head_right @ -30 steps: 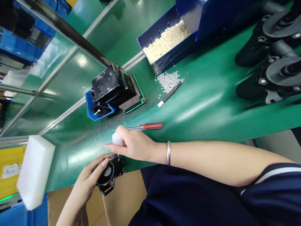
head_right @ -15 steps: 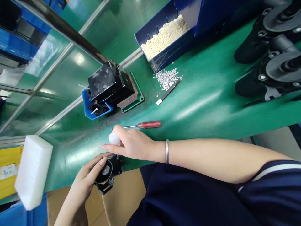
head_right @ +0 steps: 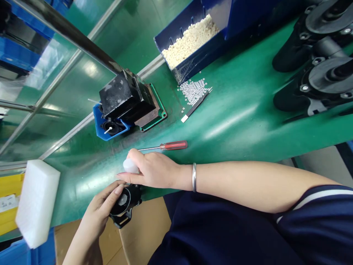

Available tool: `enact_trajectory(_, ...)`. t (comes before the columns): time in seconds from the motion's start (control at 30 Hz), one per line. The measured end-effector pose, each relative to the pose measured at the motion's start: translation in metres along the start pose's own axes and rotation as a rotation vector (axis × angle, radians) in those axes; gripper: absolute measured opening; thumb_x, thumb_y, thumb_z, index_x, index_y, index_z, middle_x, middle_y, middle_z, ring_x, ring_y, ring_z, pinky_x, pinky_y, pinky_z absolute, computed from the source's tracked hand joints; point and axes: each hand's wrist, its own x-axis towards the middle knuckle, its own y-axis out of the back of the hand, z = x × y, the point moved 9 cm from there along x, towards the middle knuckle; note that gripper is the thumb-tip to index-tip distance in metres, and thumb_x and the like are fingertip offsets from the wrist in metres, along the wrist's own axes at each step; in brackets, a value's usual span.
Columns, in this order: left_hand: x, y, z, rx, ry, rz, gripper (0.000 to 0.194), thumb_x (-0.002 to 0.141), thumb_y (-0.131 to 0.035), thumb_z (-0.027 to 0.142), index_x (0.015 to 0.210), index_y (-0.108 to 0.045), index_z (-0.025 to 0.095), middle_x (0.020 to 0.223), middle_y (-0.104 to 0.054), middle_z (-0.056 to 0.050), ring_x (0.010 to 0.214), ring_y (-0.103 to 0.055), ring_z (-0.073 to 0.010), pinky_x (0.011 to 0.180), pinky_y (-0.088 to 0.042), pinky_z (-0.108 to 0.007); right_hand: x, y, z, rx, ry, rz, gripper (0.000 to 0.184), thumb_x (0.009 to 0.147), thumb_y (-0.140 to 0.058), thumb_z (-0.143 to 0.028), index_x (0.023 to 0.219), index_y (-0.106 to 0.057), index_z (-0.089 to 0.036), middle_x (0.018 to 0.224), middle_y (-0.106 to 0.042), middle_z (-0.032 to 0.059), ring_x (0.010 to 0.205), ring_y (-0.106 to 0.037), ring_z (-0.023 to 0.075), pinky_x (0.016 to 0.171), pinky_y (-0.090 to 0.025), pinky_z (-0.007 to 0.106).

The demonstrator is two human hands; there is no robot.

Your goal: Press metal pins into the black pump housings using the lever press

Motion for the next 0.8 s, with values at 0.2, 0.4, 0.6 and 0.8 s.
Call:
enact_trajectory(0.2, -0.0006, 0.0000, 0.0041, 0.003, -0.023, 0.015, 0.056, 0.088, -0.056, 0.063, 0.119, -0.071, 0.019, 0.111, -0.074, -0.007, 0.101, -0.066, -0.0265, 0.087, -0.052, -0.030, -0.0013, -0.0003, -0.0017, 0.000, 0.037, 0.015, 0.038, 0.095, -0.055, -0.057, 0.099, -0.049, -0.020, 0.065, -0.056, -0.0038, 0.056, -0.055, 0.0132, 0.050, -0.031, 0.023)
enact_trajectory(0.4, -0.0001, 0.0003, 0.0037, 0.002, -0.013, 0.026, 0.058, 0.087, -0.056, 0.064, 0.120, -0.070, 0.019, 0.110, -0.074, -0.006, 0.101, -0.066, -0.0267, 0.084, -0.053, -0.029, -0.0017, -0.0001, -0.0027, -0.025, 0.039, 0.019, 0.038, 0.095, -0.055, -0.057, 0.098, -0.049, -0.020, 0.063, -0.054, -0.0046, 0.055, -0.054, 0.0129, 0.050, -0.029, 0.023)
enact_trajectory(0.6, 0.0003, 0.0000, 0.0010, -0.004, -0.003, 0.016, 0.058, 0.088, -0.056, 0.064, 0.122, -0.069, 0.019, 0.114, -0.073, -0.006, 0.102, -0.065, -0.0258, 0.084, -0.051, -0.028, -0.0019, 0.0000, -0.0049, -0.023, 0.055, 0.020, 0.037, 0.096, -0.054, -0.056, 0.097, -0.047, -0.020, 0.062, -0.054, -0.0050, 0.054, -0.054, 0.0130, 0.049, -0.028, 0.024)
enact_trajectory(0.8, -0.0005, 0.0005, -0.0002, 0.010, -0.013, 0.021, 0.058, 0.088, -0.055, 0.064, 0.122, -0.069, 0.018, 0.112, -0.074, -0.006, 0.102, -0.066, -0.0265, 0.085, -0.051, -0.029, -0.0020, -0.0003, -0.0040, -0.032, 0.050, 0.012, 0.037, 0.096, -0.055, -0.056, 0.099, -0.048, -0.020, 0.062, -0.054, -0.0050, 0.055, -0.055, 0.0135, 0.050, -0.028, 0.024)
